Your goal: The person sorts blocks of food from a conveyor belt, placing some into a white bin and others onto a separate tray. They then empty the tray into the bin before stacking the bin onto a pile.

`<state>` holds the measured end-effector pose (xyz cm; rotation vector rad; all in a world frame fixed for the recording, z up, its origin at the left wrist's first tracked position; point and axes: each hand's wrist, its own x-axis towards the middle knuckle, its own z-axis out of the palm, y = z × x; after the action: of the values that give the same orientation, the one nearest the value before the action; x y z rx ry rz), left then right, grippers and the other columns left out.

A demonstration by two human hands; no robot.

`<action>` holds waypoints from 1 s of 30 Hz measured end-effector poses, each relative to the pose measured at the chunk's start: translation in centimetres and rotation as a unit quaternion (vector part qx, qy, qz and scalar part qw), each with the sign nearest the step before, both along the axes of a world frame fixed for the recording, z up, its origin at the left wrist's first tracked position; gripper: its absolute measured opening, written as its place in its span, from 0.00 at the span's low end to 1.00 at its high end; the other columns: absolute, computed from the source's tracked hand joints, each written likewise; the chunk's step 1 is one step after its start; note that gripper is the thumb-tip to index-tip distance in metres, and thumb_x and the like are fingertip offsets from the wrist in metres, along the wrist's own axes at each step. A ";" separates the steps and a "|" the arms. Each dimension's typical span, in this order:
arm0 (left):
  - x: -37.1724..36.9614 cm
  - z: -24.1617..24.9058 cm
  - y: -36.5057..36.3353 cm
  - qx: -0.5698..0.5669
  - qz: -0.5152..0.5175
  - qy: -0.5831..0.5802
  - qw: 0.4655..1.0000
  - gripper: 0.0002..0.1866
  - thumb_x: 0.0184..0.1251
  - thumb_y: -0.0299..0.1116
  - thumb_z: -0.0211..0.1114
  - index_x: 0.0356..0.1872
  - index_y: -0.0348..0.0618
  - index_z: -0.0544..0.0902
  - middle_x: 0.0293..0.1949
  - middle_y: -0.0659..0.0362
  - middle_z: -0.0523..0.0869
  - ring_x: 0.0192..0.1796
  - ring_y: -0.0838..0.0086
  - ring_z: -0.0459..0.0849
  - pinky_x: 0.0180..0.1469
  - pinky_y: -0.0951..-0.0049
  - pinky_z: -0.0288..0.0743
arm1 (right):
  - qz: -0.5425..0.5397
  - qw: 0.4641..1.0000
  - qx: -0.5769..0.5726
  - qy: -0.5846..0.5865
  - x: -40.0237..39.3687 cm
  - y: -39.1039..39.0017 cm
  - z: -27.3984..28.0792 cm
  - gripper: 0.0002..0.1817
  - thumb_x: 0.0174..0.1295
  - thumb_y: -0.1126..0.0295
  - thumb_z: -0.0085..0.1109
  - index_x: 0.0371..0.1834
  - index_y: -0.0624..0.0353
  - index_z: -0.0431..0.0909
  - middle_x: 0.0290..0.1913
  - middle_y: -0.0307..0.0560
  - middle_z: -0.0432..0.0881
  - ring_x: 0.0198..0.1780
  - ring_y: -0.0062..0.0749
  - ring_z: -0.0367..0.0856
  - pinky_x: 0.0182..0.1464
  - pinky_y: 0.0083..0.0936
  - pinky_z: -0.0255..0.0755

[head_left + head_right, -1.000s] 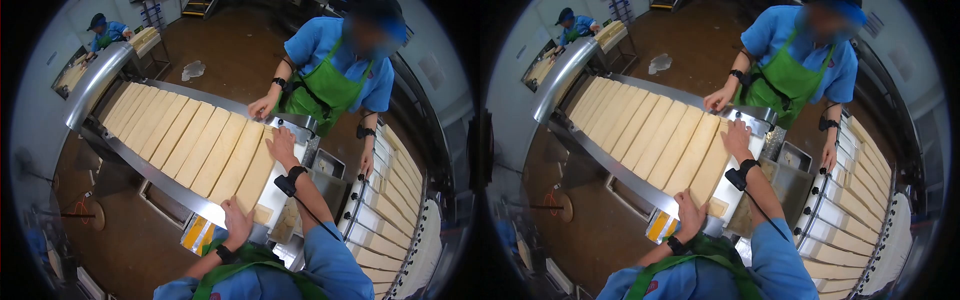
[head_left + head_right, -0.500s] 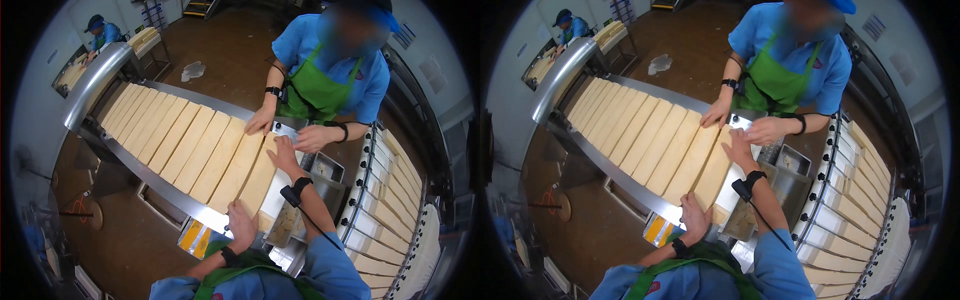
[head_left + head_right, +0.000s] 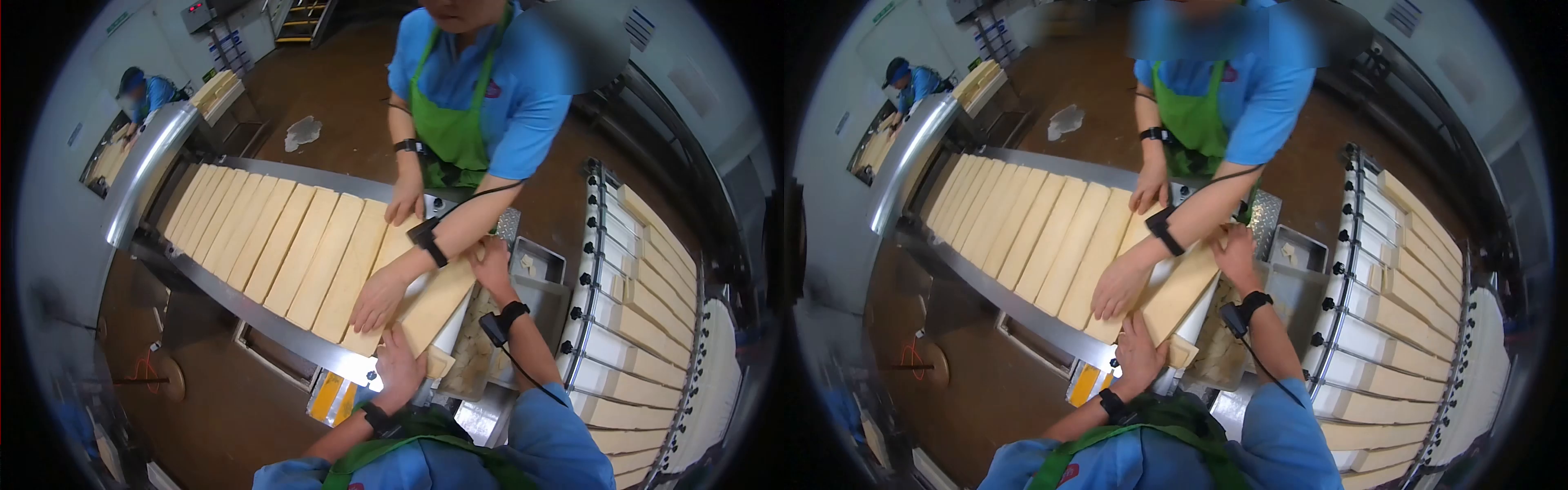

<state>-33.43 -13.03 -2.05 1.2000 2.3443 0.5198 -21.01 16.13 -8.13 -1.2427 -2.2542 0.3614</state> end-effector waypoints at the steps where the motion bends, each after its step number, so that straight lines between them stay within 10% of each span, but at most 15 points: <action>1: 0.0 -0.2 0.3 0.003 -0.008 0.000 1.000 0.47 0.55 0.42 0.81 0.71 0.35 0.63 0.63 0.39 0.72 0.56 0.39 0.81 0.54 0.45 0.79 | -0.008 1.000 0.003 0.000 0.0 -0.1 -0.7 0.26 0.58 0.59 0.72 0.56 0.63 0.81 0.49 0.58 0.80 0.54 0.59 0.77 0.62 0.54 0.70; 8: 0.6 -2.0 2.3 -0.084 -0.011 -0.002 0.996 0.52 0.55 0.52 0.81 0.75 0.42 0.61 0.61 0.42 0.77 0.60 0.43 0.81 0.64 0.47 0.73 | -0.110 0.980 -0.114 0.122 -1.1 -2.4 0.1 0.26 0.63 0.58 0.71 0.56 0.64 0.75 0.54 0.66 0.80 0.57 0.66 0.79 0.60 0.54 0.73; 17: 4.9 -0.8 2.0 0.155 -0.101 -0.045 0.982 0.43 0.47 0.31 0.81 0.68 0.44 0.70 0.61 0.43 0.76 0.65 0.43 0.75 0.67 0.44 0.68 | -0.302 0.934 0.081 0.172 10.4 -10.3 10.2 0.29 0.60 0.62 0.73 0.63 0.59 0.77 0.52 0.55 0.82 0.54 0.56 0.79 0.58 0.47 0.74; 25: 16.0 5.0 1.6 0.315 -0.433 -0.082 0.841 0.42 0.47 0.23 0.78 0.69 0.43 0.73 0.62 0.46 0.75 0.66 0.45 0.72 0.69 0.50 0.66 | -0.562 0.754 0.284 0.187 27.9 -29.3 15.7 0.22 0.60 0.67 0.73 0.56 0.62 0.82 0.47 0.54 0.83 0.50 0.54 0.82 0.55 0.43 0.77; 30: 23.2 8.8 -3.9 0.180 -0.588 -0.092 0.783 0.45 0.50 0.30 0.82 0.73 0.46 0.72 0.63 0.46 0.71 0.63 0.46 0.73 0.66 0.50 0.68 | -0.701 0.631 0.261 0.208 37.7 -40.2 10.5 0.18 0.68 0.67 0.68 0.57 0.65 0.82 0.50 0.55 0.83 0.53 0.51 0.84 0.57 0.37 0.77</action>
<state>-10.25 -16.92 6.74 2.3083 0.9495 0.5558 16.67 -24.12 2.36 -1.8373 -0.4338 -0.5324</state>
